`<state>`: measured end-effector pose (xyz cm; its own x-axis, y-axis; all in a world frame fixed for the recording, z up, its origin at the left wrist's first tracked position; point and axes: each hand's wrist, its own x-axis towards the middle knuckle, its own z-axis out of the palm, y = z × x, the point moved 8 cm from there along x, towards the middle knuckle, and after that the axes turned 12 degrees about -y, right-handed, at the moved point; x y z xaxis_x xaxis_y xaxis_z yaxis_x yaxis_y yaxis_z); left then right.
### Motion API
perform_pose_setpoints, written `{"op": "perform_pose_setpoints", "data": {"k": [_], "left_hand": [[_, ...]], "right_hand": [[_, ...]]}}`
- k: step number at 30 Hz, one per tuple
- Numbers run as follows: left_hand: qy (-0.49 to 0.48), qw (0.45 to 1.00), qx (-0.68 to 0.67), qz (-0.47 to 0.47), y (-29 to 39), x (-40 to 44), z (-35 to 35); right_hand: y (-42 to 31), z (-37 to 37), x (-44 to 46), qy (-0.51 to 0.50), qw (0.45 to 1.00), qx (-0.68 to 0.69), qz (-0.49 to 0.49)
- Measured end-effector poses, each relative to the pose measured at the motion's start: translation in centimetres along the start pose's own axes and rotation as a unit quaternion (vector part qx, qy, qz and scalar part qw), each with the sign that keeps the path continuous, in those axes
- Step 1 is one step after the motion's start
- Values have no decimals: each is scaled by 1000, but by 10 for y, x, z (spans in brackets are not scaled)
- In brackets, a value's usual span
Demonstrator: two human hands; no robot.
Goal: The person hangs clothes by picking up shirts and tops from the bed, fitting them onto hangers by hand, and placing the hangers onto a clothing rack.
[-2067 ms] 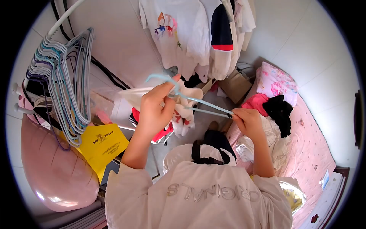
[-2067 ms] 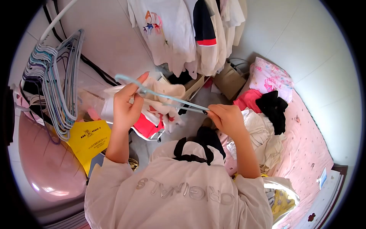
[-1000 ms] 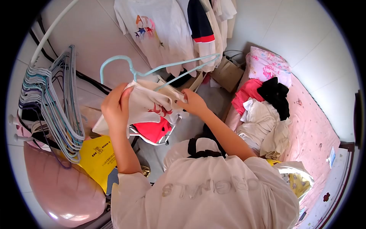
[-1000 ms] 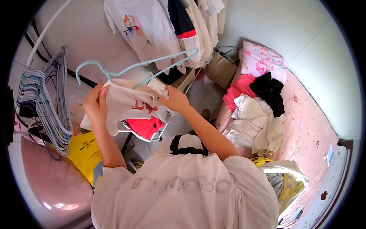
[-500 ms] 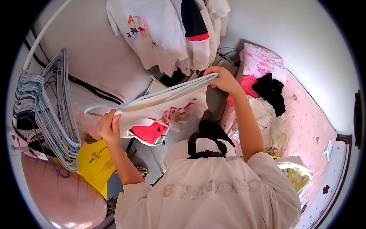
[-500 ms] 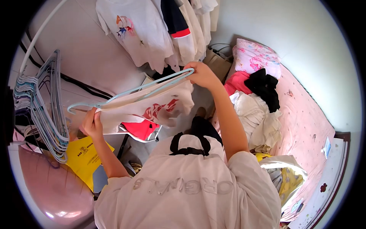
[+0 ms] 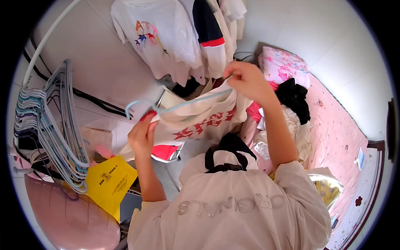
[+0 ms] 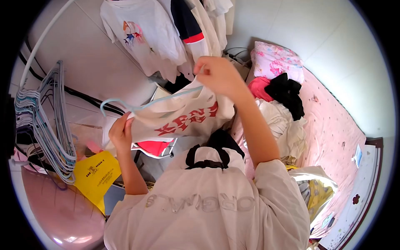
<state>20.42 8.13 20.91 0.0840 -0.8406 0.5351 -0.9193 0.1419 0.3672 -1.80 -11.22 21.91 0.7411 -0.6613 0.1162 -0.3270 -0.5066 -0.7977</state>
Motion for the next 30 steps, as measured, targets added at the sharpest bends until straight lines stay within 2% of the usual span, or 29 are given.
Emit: {"op": "perform_pose_setpoints", "data": {"k": [2,5,8,9,11,12,13,14,15,17,19,20,23,26,27,28,30], "left_hand": [[19,999,-22,21,19,12,5],[27,999,-39,9,23,21,7],[-45,997,-56,20,31,29,9],[-73,996,-24,55,36,28,16],[-130,983,38,125,44,22,35],[-152,979,-4,138,57,25,44],[-148,979,-2,139,63,25,49],[-143,980,0,142,68,26,55],[-137,979,4,148,69,28,59],[-94,991,-41,87,52,28,53],[-53,995,-74,32,35,22,44],[-75,995,-62,-10,27,17,41],[-46,995,-72,-51,11,1,20],[-19,994,-81,-74,6,-10,9],[-8,993,-87,-80,6,-12,8],[4,995,-95,-43,13,-10,11],[-12,995,-78,-61,25,-2,18]], "right_hand": [[-18,17,-3,36,998,-53,1],[-28,24,-10,96,995,-11,-24],[-11,-14,-14,158,986,42,18],[-4,-28,-18,180,981,57,39],[0,-29,-17,160,985,56,24],[-5,-21,-17,143,988,51,20],[-12,-12,-17,125,991,44,15],[-31,0,-18,120,992,-14,-48],[-31,12,-19,88,995,11,-41],[-28,35,-21,24,997,64,-27],[-23,31,-30,59,996,52,-35],[-20,27,-35,76,995,48,-38],[15,-11,-50,151,988,32,26],[30,-28,-57,165,984,7,72],[22,-24,-56,160,985,4,59],[7,-11,-52,155,987,3,44],[-18,17,-46,153,987,-42,-4]]}}
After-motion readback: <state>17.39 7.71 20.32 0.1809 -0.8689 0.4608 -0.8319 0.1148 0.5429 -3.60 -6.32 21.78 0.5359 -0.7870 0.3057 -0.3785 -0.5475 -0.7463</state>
